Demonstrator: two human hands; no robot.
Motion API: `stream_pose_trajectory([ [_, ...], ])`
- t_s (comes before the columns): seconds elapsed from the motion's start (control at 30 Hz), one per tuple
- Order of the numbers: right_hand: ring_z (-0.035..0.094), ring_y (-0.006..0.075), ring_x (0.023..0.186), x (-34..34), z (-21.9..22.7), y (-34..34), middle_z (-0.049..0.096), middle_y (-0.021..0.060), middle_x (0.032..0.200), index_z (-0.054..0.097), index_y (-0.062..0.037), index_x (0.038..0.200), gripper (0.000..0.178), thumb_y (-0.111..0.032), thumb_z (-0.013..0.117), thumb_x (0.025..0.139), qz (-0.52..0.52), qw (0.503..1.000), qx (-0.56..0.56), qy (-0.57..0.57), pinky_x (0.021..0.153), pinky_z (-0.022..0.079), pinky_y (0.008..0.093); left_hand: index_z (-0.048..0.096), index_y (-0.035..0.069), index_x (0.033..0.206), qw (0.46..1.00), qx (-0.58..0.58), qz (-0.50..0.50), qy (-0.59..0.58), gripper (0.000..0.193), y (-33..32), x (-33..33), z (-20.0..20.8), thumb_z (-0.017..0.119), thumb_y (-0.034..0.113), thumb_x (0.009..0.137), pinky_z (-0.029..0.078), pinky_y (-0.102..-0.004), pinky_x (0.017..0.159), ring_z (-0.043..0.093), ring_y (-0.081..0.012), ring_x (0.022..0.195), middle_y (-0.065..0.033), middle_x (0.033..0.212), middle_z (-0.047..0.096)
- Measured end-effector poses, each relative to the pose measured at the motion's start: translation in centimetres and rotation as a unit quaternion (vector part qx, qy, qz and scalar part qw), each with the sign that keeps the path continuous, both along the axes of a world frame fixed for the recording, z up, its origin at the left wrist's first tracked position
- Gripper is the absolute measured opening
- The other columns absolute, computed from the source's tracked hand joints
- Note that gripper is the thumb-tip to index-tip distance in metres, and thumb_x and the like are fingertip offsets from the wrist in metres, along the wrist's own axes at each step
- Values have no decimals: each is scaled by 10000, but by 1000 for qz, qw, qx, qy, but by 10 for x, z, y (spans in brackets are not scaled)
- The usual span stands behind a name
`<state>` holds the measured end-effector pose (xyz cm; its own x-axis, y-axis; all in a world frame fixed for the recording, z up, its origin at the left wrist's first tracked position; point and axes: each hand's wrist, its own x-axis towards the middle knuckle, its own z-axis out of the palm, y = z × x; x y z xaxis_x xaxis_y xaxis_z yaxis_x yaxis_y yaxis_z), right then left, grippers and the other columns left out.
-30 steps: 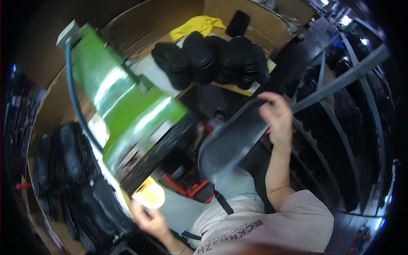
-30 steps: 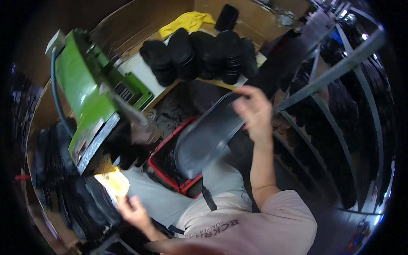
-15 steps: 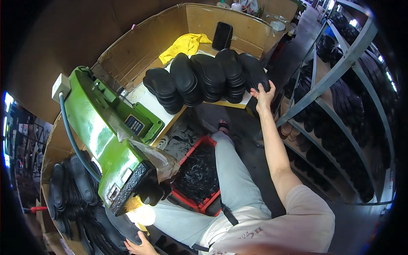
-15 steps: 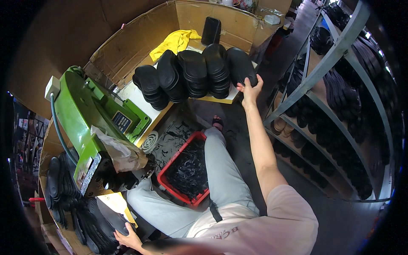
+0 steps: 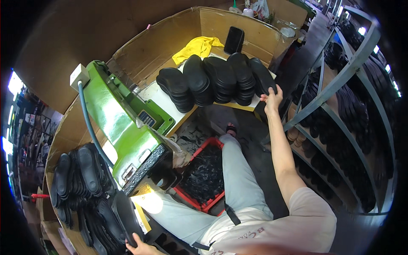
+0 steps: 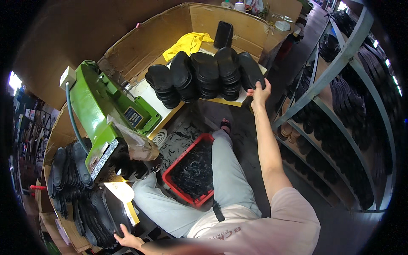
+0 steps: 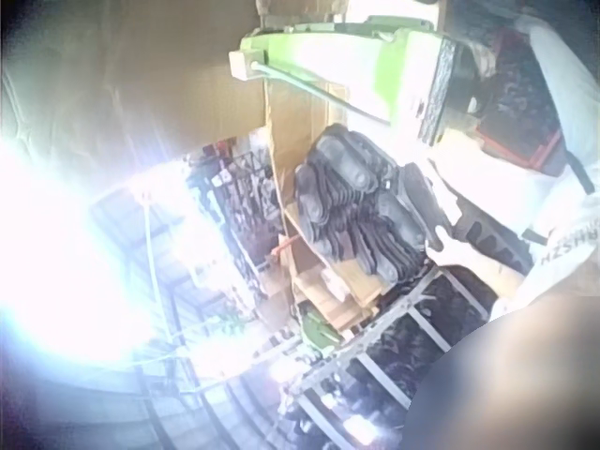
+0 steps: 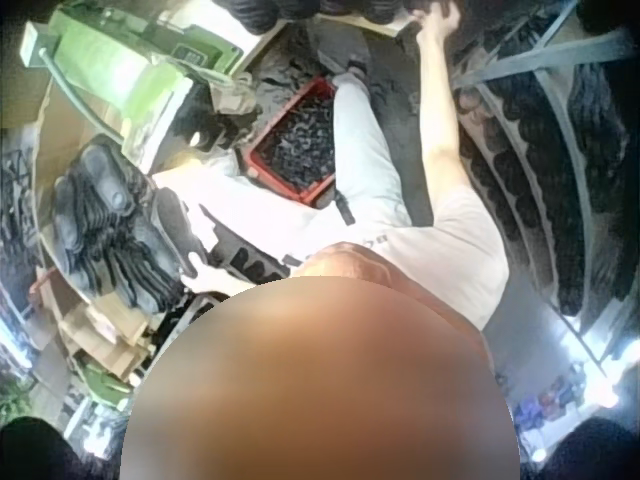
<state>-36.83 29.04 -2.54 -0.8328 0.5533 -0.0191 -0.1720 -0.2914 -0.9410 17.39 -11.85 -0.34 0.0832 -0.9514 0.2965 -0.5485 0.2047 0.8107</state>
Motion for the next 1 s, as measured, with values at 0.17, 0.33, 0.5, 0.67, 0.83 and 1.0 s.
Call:
stream_pose_trajectory([
  [0.17, 582, 186, 501, 37, 49, -35, 548, 146, 909, 292, -84, 1338, 483, -93, 509, 907, -2, 990, -50, 128, 426, 512, 300, 579, -106, 966, 983, -157, 86, 39, 378, 11, -2, 32, 763, 119, 725, 493, -396, 738, 578, -290, 821, -224, 977, 610],
  [0.33, 609, 203, 536, 92, 92, -123, 518, 151, 985, 271, -90, 1343, 518, -96, 523, 891, 209, 949, -137, 193, 469, 555, 340, 617, -64, 960, 829, -5, -30, 559, 335, 1, -3, 29, 770, 117, 722, 491, -369, 788, 595, -288, 837, -183, 932, 635],
  [0.5, 632, 254, 609, 100, 98, -238, 499, 164, 1050, 234, -95, 1359, 551, -76, 521, 889, 326, 886, -321, 77, 509, 564, 384, 504, -167, 1127, 737, 122, -103, 657, 410, -27, 4, 2, 609, 102, 837, 379, -380, 1011, 482, -296, 1148, -235, 1241, 505],
  [0.67, 631, 300, 709, 77, 85, -291, 460, 188, 1108, 157, -150, 1390, 608, -110, 530, 912, 287, 899, -330, -15, 580, 569, 406, 456, -120, 1209, 645, 188, -184, 717, 435, 4, -9, -1, 588, 38, 826, 376, -405, 1026, 481, -306, 1158, -208, 1259, 506],
  [0.83, 635, 239, 702, 110, 39, -243, 532, 173, 1046, 210, -156, 1403, 626, -76, 551, 885, 423, 890, -169, 5, 561, 553, 329, 548, -68, 1115, 665, 292, -200, 658, 324, 62, -54, 19, 598, 42, 815, 439, -356, 935, 562, -244, 1032, -151, 1135, 589],
  [1.0, 525, 135, 1067, 224, -20, -132, 540, 69, 1196, 394, -65, 1337, 694, -127, 741, 739, 826, 560, -6, -57, 878, 450, 305, 614, -42, 980, 814, 323, -293, 384, 231, 116, -118, 16, 650, -68, 753, 482, -259, 696, 600, -139, 799, -71, 900, 633],
])
